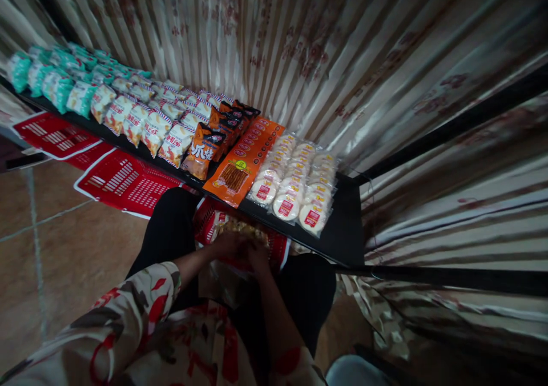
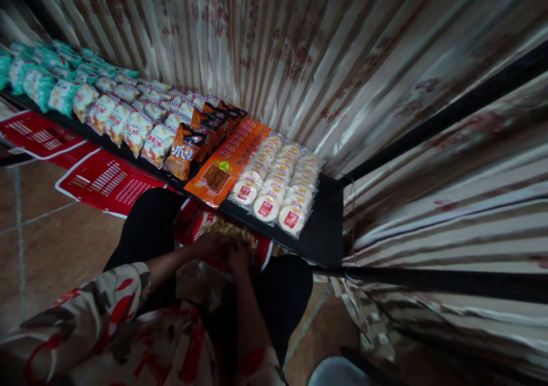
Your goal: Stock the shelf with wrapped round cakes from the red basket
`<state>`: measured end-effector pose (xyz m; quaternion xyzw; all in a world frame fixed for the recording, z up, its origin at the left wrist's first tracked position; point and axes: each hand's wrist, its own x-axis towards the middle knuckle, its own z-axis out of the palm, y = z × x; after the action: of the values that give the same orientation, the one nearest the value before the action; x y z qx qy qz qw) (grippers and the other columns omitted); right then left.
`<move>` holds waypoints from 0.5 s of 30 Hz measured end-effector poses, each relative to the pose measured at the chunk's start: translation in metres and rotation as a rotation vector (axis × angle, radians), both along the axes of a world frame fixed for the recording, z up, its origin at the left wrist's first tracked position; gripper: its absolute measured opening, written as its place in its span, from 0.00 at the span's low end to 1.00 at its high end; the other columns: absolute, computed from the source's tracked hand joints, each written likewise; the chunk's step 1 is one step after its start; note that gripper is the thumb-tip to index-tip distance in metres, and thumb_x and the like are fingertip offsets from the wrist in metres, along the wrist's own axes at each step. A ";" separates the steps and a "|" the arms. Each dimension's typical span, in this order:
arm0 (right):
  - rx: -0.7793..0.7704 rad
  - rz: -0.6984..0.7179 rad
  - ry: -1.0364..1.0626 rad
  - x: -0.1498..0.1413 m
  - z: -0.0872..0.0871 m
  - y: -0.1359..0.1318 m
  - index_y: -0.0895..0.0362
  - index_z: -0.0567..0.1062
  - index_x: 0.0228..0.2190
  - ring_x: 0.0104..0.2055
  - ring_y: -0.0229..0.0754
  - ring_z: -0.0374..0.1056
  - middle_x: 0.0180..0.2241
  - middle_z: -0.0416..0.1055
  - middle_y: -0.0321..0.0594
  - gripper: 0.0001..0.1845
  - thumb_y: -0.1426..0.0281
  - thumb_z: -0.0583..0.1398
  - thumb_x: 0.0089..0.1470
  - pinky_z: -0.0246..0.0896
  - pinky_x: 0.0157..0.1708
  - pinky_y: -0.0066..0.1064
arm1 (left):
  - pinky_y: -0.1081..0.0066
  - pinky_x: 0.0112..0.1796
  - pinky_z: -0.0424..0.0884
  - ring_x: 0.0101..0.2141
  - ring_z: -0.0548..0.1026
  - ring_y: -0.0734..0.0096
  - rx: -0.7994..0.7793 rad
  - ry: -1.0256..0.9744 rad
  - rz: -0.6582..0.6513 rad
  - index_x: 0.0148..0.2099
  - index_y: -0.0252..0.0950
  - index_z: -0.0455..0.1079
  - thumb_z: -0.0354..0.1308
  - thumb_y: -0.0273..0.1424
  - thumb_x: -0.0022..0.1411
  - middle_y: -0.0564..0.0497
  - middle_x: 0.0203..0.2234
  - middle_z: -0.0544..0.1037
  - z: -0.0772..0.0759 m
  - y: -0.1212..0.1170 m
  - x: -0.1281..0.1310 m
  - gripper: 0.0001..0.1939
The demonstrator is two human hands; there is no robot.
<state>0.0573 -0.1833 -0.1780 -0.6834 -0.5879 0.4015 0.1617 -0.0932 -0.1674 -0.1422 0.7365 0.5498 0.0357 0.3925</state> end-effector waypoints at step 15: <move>0.179 -0.186 0.079 -0.006 0.017 -0.015 0.58 0.69 0.46 0.49 0.44 0.66 0.46 0.70 0.48 0.21 0.73 0.51 0.49 0.59 0.51 0.41 | 0.72 0.39 0.69 0.39 0.74 0.67 -0.100 -0.131 0.314 0.44 0.37 0.72 0.47 0.27 0.57 0.51 0.36 0.78 0.008 0.005 -0.013 0.15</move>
<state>0.0514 -0.1984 -0.1612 -0.7014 -0.5486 0.3573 0.2817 -0.1060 -0.1626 -0.1346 0.6172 0.6323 0.1170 0.4534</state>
